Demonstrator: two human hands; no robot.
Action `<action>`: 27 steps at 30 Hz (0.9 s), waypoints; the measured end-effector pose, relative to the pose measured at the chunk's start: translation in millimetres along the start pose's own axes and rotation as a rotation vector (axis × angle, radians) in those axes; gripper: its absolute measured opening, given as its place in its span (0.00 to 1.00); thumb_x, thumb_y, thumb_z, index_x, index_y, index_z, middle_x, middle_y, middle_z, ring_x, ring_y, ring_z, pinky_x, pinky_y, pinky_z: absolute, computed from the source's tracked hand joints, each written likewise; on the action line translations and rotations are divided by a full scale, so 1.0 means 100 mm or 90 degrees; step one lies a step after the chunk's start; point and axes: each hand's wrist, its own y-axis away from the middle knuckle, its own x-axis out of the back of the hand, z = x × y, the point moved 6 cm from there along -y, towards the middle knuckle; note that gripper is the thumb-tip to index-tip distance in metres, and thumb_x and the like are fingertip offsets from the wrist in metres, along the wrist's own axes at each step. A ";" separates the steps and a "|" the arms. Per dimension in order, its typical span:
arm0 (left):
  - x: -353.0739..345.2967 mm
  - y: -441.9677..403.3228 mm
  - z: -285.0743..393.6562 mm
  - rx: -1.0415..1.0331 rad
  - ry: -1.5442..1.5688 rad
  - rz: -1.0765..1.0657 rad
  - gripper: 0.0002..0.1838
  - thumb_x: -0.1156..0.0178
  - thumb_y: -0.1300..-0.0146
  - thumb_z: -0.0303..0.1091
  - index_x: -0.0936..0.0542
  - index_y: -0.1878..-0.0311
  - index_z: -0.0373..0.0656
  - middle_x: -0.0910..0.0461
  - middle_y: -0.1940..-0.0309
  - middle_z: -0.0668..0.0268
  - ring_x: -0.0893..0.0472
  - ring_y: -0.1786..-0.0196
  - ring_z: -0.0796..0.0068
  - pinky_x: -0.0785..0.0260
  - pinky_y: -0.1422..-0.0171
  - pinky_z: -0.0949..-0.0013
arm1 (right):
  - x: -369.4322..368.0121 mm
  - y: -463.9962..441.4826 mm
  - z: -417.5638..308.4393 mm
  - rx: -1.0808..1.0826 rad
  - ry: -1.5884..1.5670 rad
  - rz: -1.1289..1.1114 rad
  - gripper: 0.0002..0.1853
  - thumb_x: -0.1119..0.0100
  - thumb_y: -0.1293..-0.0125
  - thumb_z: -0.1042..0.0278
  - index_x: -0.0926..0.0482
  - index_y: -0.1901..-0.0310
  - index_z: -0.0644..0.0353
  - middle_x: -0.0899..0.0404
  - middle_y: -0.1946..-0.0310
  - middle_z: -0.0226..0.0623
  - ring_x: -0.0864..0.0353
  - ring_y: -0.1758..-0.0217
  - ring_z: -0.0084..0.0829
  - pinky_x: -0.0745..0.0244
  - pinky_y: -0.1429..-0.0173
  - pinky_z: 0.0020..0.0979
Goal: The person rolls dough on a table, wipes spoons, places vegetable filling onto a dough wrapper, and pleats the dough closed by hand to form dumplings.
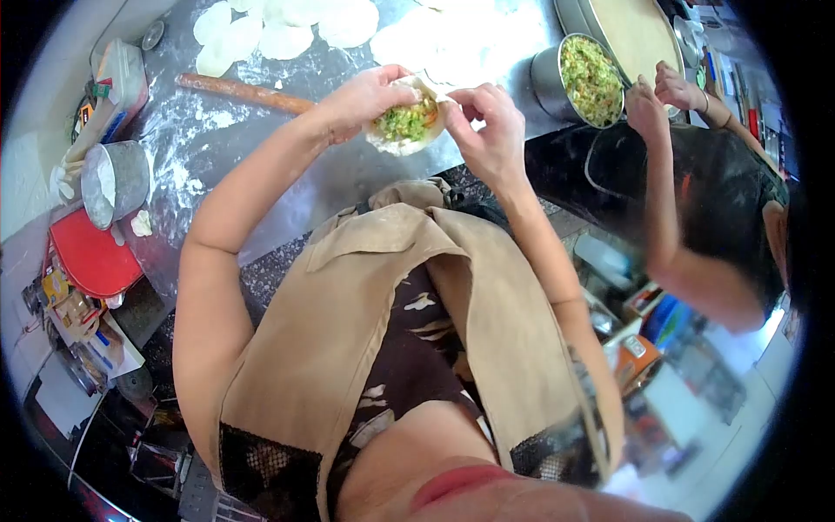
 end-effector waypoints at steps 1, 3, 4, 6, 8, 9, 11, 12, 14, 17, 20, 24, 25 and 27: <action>-0.02 -0.01 0.02 -0.012 0.002 -0.012 0.12 0.46 0.41 0.33 0.28 0.55 0.39 0.25 0.62 0.67 0.24 0.60 0.81 0.30 0.55 0.75 | 0.00 0.02 0.02 -0.014 -0.059 0.032 0.06 0.41 0.48 0.69 0.19 0.69 0.60 0.28 0.79 0.34 0.29 0.72 0.32 0.33 0.64 0.32; -0.05 -0.03 0.01 -0.020 0.006 -0.027 0.12 0.46 0.42 0.32 0.28 0.55 0.40 0.25 0.62 0.67 0.24 0.60 0.81 0.30 0.56 0.75 | -0.05 -0.01 0.06 -0.013 -0.047 0.019 0.05 0.40 0.49 0.69 0.20 0.70 0.60 0.28 0.80 0.34 0.29 0.72 0.32 0.33 0.65 0.32; -0.06 -0.06 -0.01 -0.015 -0.035 -0.047 0.12 0.45 0.43 0.32 0.28 0.56 0.40 0.24 0.63 0.68 0.24 0.61 0.81 0.30 0.56 0.76 | -0.08 -0.01 0.06 -0.013 -0.037 0.006 0.05 0.40 0.49 0.70 0.20 0.71 0.60 0.28 0.80 0.34 0.29 0.73 0.31 0.33 0.65 0.32; -0.06 -0.10 0.02 -0.014 -0.077 -0.064 0.12 0.45 0.44 0.31 0.28 0.56 0.40 0.24 0.63 0.68 0.25 0.61 0.81 0.31 0.56 0.76 | -0.08 0.02 0.07 -0.011 -0.011 0.004 0.06 0.39 0.49 0.69 0.20 0.70 0.60 0.28 0.80 0.34 0.29 0.73 0.31 0.33 0.65 0.32; -0.10 -0.10 0.05 -0.009 -0.081 -0.091 0.11 0.45 0.45 0.31 0.27 0.57 0.41 0.24 0.64 0.68 0.25 0.61 0.81 0.31 0.56 0.76 | -0.03 0.07 0.09 -0.066 -0.107 0.055 0.06 0.40 0.49 0.68 0.20 0.72 0.61 0.28 0.80 0.34 0.29 0.73 0.32 0.33 0.66 0.32; -0.09 -0.12 0.06 -0.008 -0.080 -0.093 0.11 0.45 0.45 0.31 0.27 0.57 0.41 0.24 0.64 0.68 0.25 0.61 0.81 0.31 0.56 0.76 | -0.01 0.03 0.07 -0.028 -0.083 0.061 0.06 0.39 0.49 0.68 0.20 0.73 0.60 0.29 0.81 0.33 0.29 0.73 0.32 0.34 0.67 0.32; -0.10 -0.14 0.09 -0.017 -0.172 -0.119 0.13 0.46 0.44 0.35 0.27 0.57 0.41 0.24 0.64 0.68 0.25 0.61 0.80 0.31 0.56 0.76 | -0.02 0.05 0.12 -0.025 -0.034 0.007 0.06 0.39 0.49 0.68 0.20 0.72 0.60 0.28 0.81 0.34 0.29 0.73 0.31 0.34 0.67 0.31; -0.09 -0.13 0.12 -0.016 -0.174 -0.120 0.13 0.46 0.44 0.35 0.27 0.57 0.41 0.24 0.64 0.68 0.25 0.61 0.80 0.31 0.56 0.76 | -0.06 0.05 0.14 -0.017 0.013 -0.047 0.06 0.38 0.49 0.68 0.20 0.71 0.60 0.28 0.80 0.34 0.29 0.72 0.30 0.34 0.67 0.31; -0.13 -0.10 0.14 -0.015 -0.163 -0.158 0.16 0.47 0.44 0.39 0.27 0.55 0.41 0.25 0.64 0.68 0.25 0.62 0.80 0.31 0.56 0.76 | -0.04 0.07 0.13 -0.057 0.021 -0.064 0.09 0.38 0.50 0.67 0.20 0.67 0.60 0.28 0.79 0.33 0.29 0.71 0.29 0.33 0.66 0.29; -0.15 -0.18 0.20 -0.035 -0.127 -0.179 0.20 0.52 0.39 0.45 0.28 0.51 0.42 0.24 0.60 0.65 0.24 0.58 0.79 0.30 0.52 0.74 | -0.04 0.07 0.20 -0.091 -0.153 -0.041 0.09 0.38 0.48 0.69 0.20 0.65 0.62 0.25 0.78 0.29 0.30 0.73 0.20 0.34 0.68 0.23; -0.14 -0.01 0.39 0.036 0.026 -0.140 0.24 0.58 0.34 0.50 0.29 0.46 0.42 0.24 0.54 0.61 0.23 0.52 0.77 0.30 0.48 0.72 | -0.07 0.18 0.40 -0.273 -0.366 0.009 0.07 0.40 0.42 0.73 0.21 0.64 0.66 0.25 0.75 0.26 0.31 0.74 0.17 0.36 0.66 0.18; -0.29 0.16 -0.01 -0.023 0.583 -0.101 0.27 0.59 0.33 0.49 0.35 0.40 0.38 0.29 0.45 0.57 0.27 0.43 0.65 0.33 0.39 0.62 | -0.18 0.26 0.47 -0.319 -0.601 0.082 0.06 0.41 0.41 0.75 0.22 0.64 0.68 0.23 0.71 0.28 0.29 0.70 0.15 0.34 0.64 0.18; -0.36 0.13 -0.11 -0.016 0.588 -0.097 0.27 0.59 0.33 0.49 0.35 0.40 0.38 0.29 0.45 0.57 0.27 0.43 0.65 0.33 0.39 0.62 | -0.22 0.28 0.48 -0.300 -0.580 0.059 0.07 0.40 0.41 0.72 0.22 0.63 0.66 0.22 0.70 0.28 0.27 0.70 0.15 0.32 0.64 0.16; -0.35 0.09 -0.19 -0.131 0.522 0.031 0.24 0.52 0.36 0.41 0.35 0.41 0.36 0.30 0.45 0.56 0.28 0.44 0.63 0.31 0.42 0.58 | -0.23 0.31 0.47 -0.287 -0.510 0.046 0.08 0.39 0.42 0.71 0.22 0.63 0.65 0.22 0.70 0.28 0.28 0.69 0.14 0.32 0.64 0.16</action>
